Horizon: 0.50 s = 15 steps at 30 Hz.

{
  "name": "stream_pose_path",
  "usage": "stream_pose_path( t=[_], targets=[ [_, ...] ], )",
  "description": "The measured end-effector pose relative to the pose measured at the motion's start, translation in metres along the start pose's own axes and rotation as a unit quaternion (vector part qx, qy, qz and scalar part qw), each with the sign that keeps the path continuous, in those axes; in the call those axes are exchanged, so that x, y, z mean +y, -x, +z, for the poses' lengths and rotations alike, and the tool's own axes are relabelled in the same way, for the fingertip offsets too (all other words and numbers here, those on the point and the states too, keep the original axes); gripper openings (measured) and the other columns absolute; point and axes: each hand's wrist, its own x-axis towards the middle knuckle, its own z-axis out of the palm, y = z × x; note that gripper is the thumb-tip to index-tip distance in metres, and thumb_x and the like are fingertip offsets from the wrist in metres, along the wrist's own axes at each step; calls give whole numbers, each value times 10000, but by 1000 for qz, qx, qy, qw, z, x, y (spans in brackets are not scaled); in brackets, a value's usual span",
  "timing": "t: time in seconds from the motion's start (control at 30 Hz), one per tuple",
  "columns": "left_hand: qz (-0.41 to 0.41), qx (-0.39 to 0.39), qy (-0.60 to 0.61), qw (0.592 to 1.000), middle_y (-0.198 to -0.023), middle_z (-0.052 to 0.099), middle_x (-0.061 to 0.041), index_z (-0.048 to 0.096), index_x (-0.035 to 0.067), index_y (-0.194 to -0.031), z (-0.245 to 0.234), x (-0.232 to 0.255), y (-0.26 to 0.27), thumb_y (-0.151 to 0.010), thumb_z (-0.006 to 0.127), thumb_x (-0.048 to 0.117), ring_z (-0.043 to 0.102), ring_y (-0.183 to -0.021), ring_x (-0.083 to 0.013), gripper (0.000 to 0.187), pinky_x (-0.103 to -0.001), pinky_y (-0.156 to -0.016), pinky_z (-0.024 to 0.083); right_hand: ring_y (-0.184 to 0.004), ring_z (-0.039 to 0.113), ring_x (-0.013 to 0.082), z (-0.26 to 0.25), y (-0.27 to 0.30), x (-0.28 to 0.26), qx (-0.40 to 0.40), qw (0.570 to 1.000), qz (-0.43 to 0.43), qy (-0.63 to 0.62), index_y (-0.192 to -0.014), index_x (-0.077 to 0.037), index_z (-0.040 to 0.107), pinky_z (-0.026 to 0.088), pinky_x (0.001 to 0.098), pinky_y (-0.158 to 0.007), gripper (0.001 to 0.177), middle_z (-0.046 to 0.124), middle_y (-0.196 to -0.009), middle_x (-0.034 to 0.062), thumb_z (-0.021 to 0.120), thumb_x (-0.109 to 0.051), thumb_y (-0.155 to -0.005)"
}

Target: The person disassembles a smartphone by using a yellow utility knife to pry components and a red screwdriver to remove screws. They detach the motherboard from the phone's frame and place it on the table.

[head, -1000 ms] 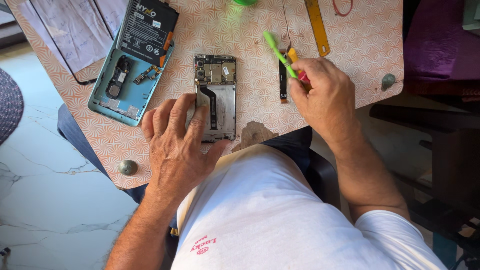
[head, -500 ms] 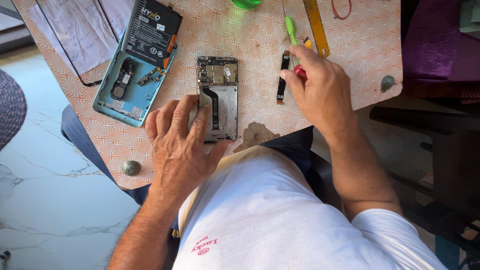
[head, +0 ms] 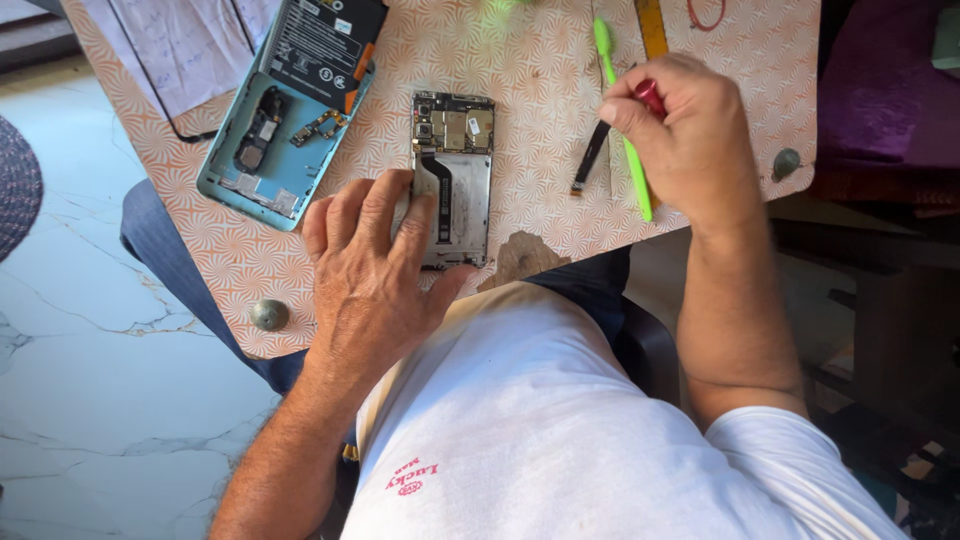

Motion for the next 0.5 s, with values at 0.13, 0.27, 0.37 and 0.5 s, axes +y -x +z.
stream_pose_path(
  t=[0.13,0.27,0.37,0.5],
  targets=[
    [2,0,-2,1000,-1442,504,-152,638,27,-1336,0,1,-1,-650,926,412,441,-1329,-367,837,-562,-1139,275,-771,592,91,-3,-2,-6,1,994,77,-82,-1081,-16,746,486,224,-700,119,694,-896,36,822,-103,-1054],
    [-8,4,9,1000,-1447,511,-143,653,24,-1310,1,-1,1,-655,924,391,439,-1341,-357,799,-556,-1136,285,-794,611,55,0,-7,-18,-4,991,73,-116,-1076,4,743,497,200,-732,111,708,-897,12,825,-59,-1035],
    [30,73,35,996,-1413,496,-218,651,10,-1252,3,-5,5,-676,909,362,452,-1278,-401,723,-560,-1067,329,-819,630,45,13,-15,-35,1,976,58,-210,-1078,21,730,517,184,-771,108,709,-927,6,821,-6,-1027],
    [87,137,59,985,-1035,581,-113,678,59,-964,4,-11,16,-760,916,306,557,-915,-294,398,-467,-796,424,-831,629,43,44,-43,-71,-3,953,22,-303,-1079,21,717,533,171,-769,138,704,-958,0,832,25,-1003]
  ],
)
